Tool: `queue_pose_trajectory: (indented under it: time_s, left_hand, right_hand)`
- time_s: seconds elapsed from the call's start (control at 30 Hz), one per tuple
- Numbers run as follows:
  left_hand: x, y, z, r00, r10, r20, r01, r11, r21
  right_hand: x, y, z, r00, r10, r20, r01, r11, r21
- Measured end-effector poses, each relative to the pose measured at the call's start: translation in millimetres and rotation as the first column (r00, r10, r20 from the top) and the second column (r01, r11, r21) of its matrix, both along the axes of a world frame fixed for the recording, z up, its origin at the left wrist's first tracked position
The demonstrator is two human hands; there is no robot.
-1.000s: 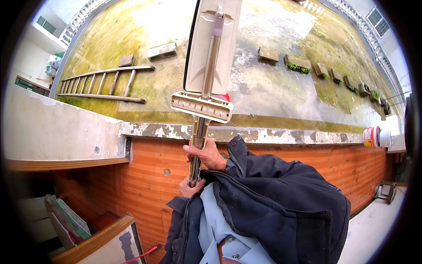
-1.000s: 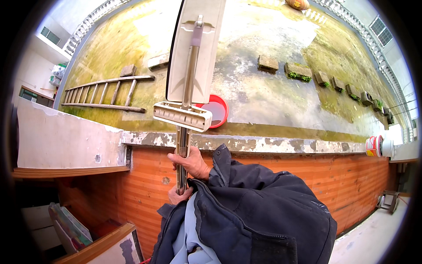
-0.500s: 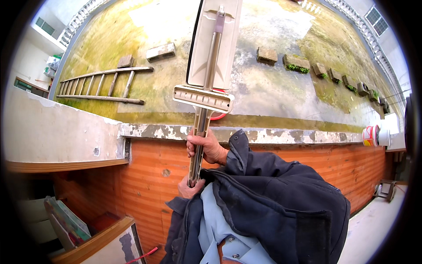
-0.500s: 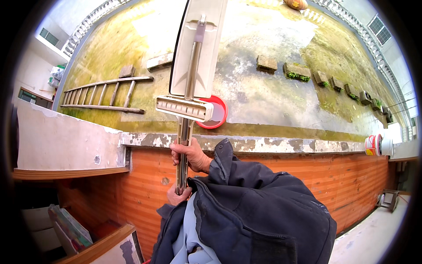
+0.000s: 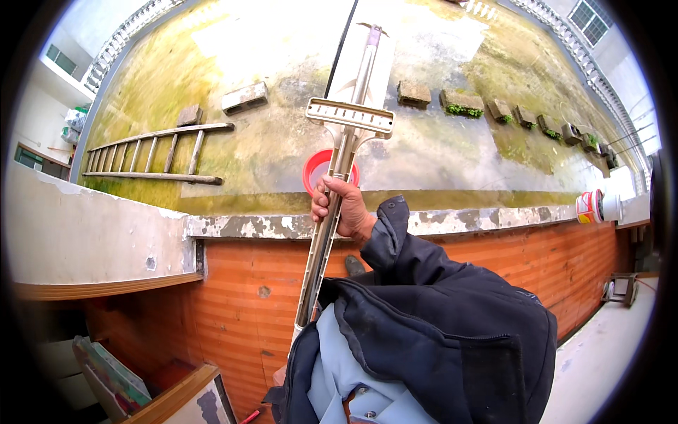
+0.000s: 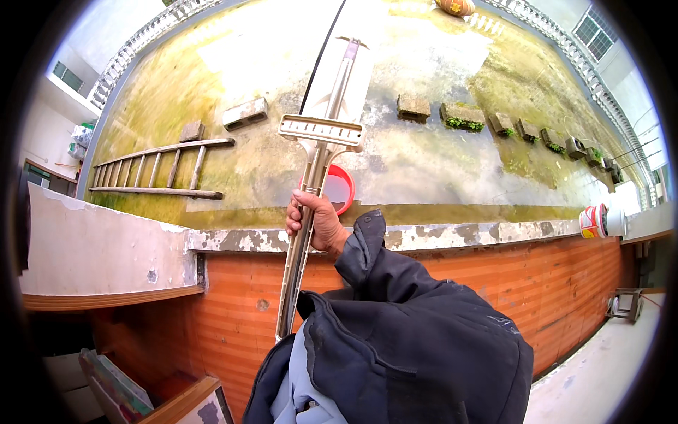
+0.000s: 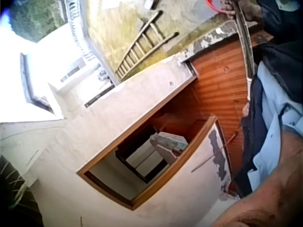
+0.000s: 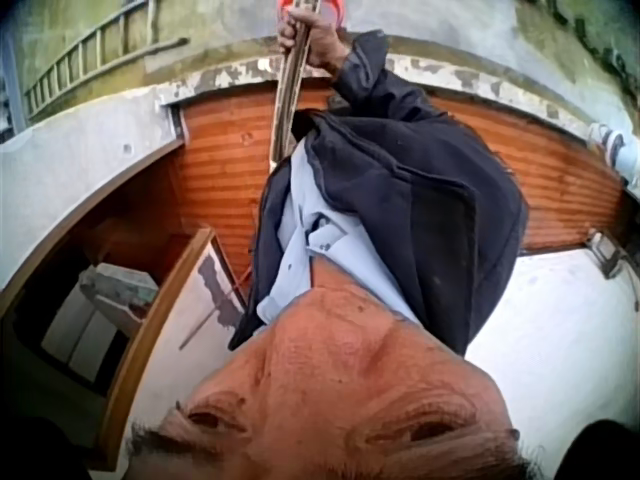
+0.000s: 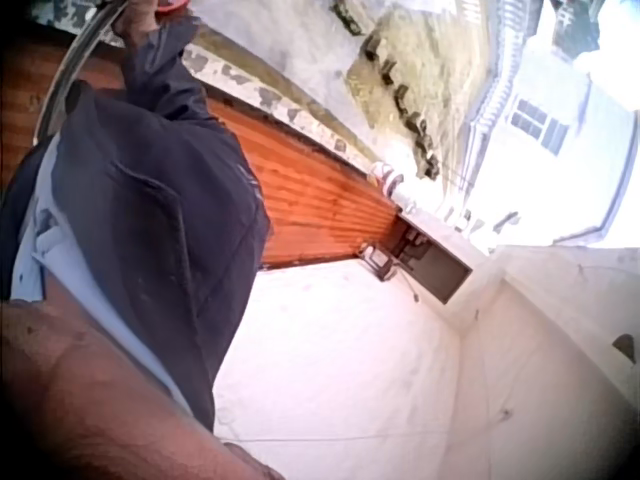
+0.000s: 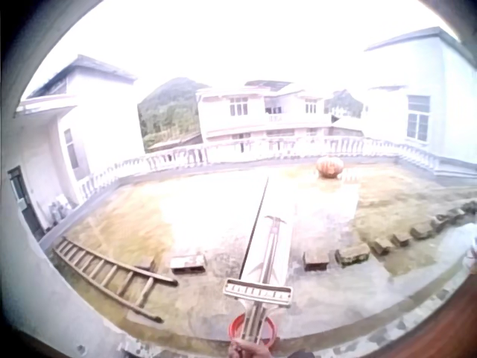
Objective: The person assembles a window cleaning tool by attaching a squeegee head to a telescopic pole and then fitting a grey scrubber pad onto the head. The person demonstrates the locking mechanism of the pole and shows the assembled tool.
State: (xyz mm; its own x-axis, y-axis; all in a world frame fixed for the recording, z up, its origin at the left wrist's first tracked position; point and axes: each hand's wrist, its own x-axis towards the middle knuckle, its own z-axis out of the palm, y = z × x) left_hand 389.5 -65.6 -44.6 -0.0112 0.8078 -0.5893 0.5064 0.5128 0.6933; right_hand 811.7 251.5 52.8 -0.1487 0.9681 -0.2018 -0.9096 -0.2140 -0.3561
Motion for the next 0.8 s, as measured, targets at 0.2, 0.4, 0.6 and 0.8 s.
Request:
queue_pose_trajectory:
  time_s: [0.2,0.4,0.6,0.8]
  left_hand:
    - [-6.5,-13.5,-16.6,0.993,0.030,-0.113,-0.035,0.999,-0.040]
    - [-3.8,-7.1,-28.2,0.991,0.026,-0.135,-0.032,0.999,-0.036]
    - [-1.8,-7.4,-36.4,0.988,0.031,-0.150,-0.039,0.998,-0.046]
    - [1.8,-1.3,-42.9,0.986,0.025,-0.162,-0.035,0.998,-0.059]
  right_hand:
    - [5.5,3.1,12.7,0.999,-0.019,-0.041,0.021,0.999,0.043]
    - [13.7,16.2,19.4,0.996,-0.056,0.073,0.056,0.998,0.001]
    - [13.4,20.5,31.3,0.981,-0.109,0.161,0.121,0.990,-0.066]
    - [14.5,20.8,34.8,0.968,-0.132,0.215,0.158,0.981,-0.109]
